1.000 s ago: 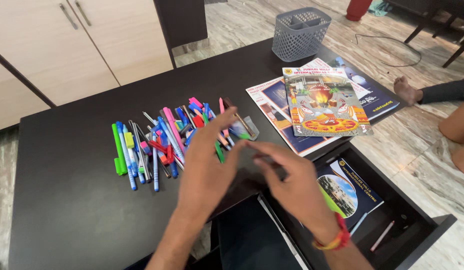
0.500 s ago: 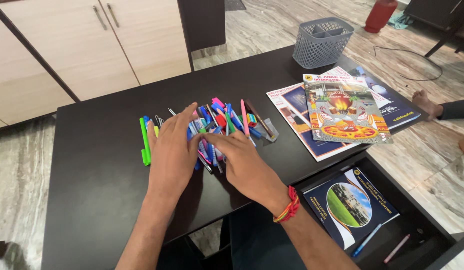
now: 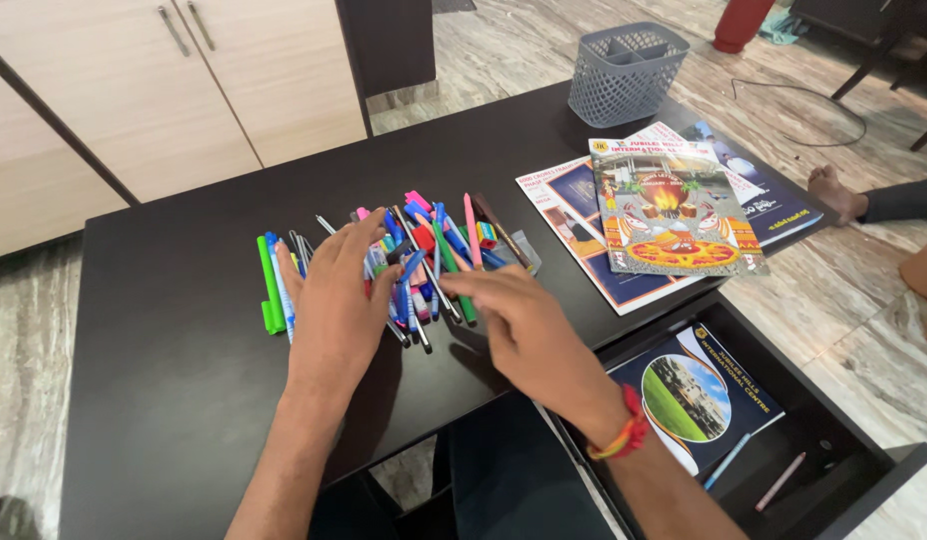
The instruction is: The person repeatedly picks up pens, markers, and pencils from a desk and places them into an open drawer. They handle the items one at a time, occasionally adjusting the pile on the desk before continuing to transfer them into the drawer.
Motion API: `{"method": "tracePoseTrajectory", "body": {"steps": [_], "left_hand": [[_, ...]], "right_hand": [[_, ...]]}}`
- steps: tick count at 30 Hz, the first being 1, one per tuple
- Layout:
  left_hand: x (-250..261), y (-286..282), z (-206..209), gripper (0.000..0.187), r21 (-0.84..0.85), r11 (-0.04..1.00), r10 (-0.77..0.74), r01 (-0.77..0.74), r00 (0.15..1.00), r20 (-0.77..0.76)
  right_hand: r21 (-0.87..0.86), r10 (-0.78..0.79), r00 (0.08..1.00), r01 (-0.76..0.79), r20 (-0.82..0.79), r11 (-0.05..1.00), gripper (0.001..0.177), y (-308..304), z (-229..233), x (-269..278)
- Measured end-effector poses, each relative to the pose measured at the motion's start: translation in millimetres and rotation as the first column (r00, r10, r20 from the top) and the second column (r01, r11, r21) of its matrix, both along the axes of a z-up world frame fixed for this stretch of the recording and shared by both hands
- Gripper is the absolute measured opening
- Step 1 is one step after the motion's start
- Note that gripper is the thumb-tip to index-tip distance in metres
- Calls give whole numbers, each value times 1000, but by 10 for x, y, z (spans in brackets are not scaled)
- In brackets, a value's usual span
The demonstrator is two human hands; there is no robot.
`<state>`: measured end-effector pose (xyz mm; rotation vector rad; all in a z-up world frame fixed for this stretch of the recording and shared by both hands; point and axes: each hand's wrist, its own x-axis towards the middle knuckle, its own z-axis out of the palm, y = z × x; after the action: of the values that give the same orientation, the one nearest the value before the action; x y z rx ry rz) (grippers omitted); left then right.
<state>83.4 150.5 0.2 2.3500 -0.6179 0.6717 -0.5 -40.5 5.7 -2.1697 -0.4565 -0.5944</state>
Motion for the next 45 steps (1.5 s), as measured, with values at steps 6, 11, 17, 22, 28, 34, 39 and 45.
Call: {"method": "tracePoseTrajectory", "body": {"steps": [6,11,17,22,28,34,39,45], "left_hand": [[-144,-172,212,38,-69,993,-88,98,987,134],[-372,-478,345,25,-111,966,-199,235,943,266],[-649,-880,254,26,-5,861,-483,509,819,310],[-812,-1274,-104,25,54,722,-690,690,710,142],[-954,-1586,-569,23,157,667,-739,728,673,23],[-1103,-1784,-945,26,143,662,-738,735,673,-43],[-1093,-2042,-1352,25,113,663,-651,740,645,-400],[-990,-2347,-1907,16,256,683,-440,684,665,-604]], "right_hand": [[4,-87,994,87,61,996,29,-422,-61,-353],[61,-270,954,279,-129,958,24,-891,-221,-704],[-48,-469,834,477,-291,878,23,-1457,-532,-1115],[-128,-478,773,471,-417,873,25,-1709,-858,-1407],[-202,-415,623,385,-663,901,32,-1711,-1322,-1660],[-219,-348,542,289,-765,932,36,-1680,-1658,-1830],[-277,-404,576,300,-710,913,36,-1596,-1807,-1874],[-293,-460,491,380,-740,877,23,-1510,-1871,-1820]]}}
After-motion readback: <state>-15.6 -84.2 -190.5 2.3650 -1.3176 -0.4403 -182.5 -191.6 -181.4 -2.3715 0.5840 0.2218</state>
